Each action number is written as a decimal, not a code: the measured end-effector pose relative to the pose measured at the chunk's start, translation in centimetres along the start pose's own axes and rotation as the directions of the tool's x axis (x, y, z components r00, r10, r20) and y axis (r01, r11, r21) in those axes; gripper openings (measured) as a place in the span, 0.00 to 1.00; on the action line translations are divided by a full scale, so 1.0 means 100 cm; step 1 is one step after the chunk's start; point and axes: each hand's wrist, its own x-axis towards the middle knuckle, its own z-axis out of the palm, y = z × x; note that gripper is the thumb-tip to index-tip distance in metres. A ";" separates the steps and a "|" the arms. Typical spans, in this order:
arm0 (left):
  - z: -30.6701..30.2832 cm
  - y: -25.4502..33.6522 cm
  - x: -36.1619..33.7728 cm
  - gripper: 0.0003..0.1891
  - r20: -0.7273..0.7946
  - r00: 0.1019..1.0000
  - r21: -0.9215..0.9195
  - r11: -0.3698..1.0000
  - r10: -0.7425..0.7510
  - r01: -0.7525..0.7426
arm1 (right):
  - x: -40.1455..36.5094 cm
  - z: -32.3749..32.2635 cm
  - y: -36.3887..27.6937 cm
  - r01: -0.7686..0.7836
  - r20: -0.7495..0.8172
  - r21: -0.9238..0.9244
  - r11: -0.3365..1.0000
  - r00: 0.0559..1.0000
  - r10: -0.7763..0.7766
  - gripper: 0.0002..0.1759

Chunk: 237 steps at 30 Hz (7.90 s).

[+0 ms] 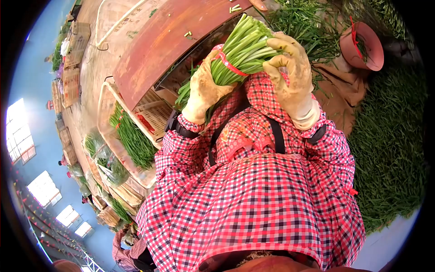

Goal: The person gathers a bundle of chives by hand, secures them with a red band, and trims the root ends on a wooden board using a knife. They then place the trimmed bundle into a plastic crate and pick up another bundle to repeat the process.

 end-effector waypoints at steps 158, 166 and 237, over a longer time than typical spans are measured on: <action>0.000 -0.029 -0.035 0.47 -0.033 0.999 -0.037 0.999 0.028 -0.029 | 0.049 -0.005 0.009 0.056 0.255 0.163 0.985 0.962 -0.097 0.02; -0.001 -0.026 -0.029 0.46 0.025 0.999 -0.096 0.994 -0.044 0.046 | 0.043 -0.007 0.012 -0.036 0.219 0.188 0.982 0.976 -0.006 0.06; -0.002 -0.020 -0.023 0.44 0.066 0.996 -0.035 0.998 -0.052 0.054 | 0.043 -0.030 0.017 -0.214 0.382 0.141 0.967 0.913 0.146 0.09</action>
